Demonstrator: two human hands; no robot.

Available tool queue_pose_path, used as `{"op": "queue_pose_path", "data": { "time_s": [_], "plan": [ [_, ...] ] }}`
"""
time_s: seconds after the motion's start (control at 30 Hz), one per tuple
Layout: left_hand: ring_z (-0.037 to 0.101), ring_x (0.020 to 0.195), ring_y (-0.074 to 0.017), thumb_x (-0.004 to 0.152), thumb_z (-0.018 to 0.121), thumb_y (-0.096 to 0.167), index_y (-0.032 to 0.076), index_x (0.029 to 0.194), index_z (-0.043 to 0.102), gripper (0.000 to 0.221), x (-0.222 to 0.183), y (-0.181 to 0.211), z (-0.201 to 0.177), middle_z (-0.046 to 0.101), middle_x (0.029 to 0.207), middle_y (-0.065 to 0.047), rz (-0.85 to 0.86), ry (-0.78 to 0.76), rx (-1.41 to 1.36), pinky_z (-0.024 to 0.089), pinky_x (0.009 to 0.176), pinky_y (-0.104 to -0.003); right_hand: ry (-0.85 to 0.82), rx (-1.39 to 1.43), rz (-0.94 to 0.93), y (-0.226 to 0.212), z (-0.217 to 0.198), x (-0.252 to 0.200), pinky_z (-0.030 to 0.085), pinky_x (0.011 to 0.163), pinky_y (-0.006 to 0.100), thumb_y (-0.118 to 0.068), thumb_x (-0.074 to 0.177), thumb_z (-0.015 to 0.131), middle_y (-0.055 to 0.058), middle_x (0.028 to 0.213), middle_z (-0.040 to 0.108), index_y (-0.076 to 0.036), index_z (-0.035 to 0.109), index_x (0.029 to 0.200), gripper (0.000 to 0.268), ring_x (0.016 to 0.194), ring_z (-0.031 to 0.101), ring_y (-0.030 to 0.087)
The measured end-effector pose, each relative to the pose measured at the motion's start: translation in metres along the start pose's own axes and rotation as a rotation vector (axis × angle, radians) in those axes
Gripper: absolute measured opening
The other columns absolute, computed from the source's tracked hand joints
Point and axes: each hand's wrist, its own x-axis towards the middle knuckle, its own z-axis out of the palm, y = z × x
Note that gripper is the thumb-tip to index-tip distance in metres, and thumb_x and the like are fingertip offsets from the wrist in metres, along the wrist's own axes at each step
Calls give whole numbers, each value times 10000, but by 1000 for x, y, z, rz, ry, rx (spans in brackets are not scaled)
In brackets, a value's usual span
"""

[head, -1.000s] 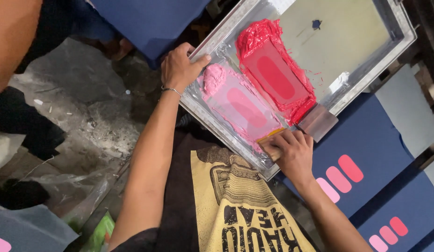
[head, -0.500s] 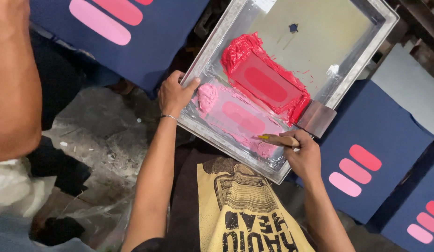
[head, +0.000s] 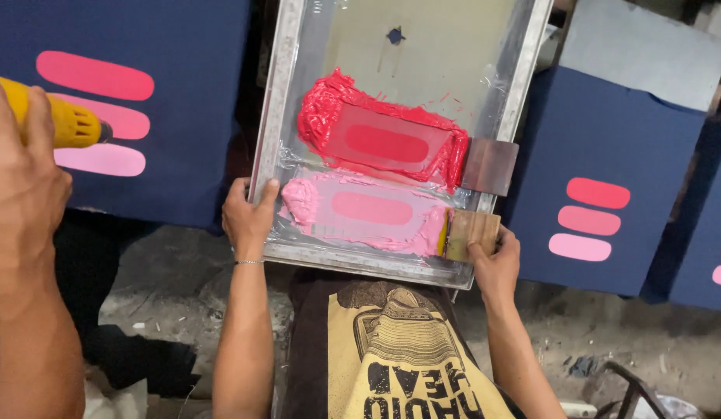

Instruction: Manually screen printing a three-stripe logo in red and pink onto navy blue t-shirts using a sliding screen frame.

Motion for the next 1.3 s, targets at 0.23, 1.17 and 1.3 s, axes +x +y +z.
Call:
{"op": "queue_pose_path", "data": {
  "time_s": [0.23, 1.17, 1.3],
  "plan": [
    [681, 1082, -412, 867, 744, 567, 188, 1107, 717, 449, -3, 6, -2, 749, 1054, -126, 25, 24, 5, 505, 934, -541, 129, 36, -154, 15, 2, 38, 536, 875, 443, -196, 901, 786, 221, 1236, 573, 1, 517, 1470, 660, 1108, 618, 342],
    [717, 1019, -409, 806, 740, 567, 174, 1116, 702, 502, -8, 13, -10, 767, 990, -134, -1, 6, -32, 547, 878, -534, -448, -584, -1695, -231, 128, 95, 465, 952, 361, -71, 790, 697, -66, 990, 681, -234, 699, 949, 227, 1060, 635, 184],
    [726, 1005, -397, 804, 728, 558, 176, 1114, 701, 492, -11, 9, -7, 769, 992, -124, 14, 8, -27, 554, 865, -525, -433, -528, -1770, -237, 130, 90, 444, 979, 373, -55, 760, 663, -66, 1010, 677, -234, 689, 936, 253, 1086, 634, 172]
  ]
}}
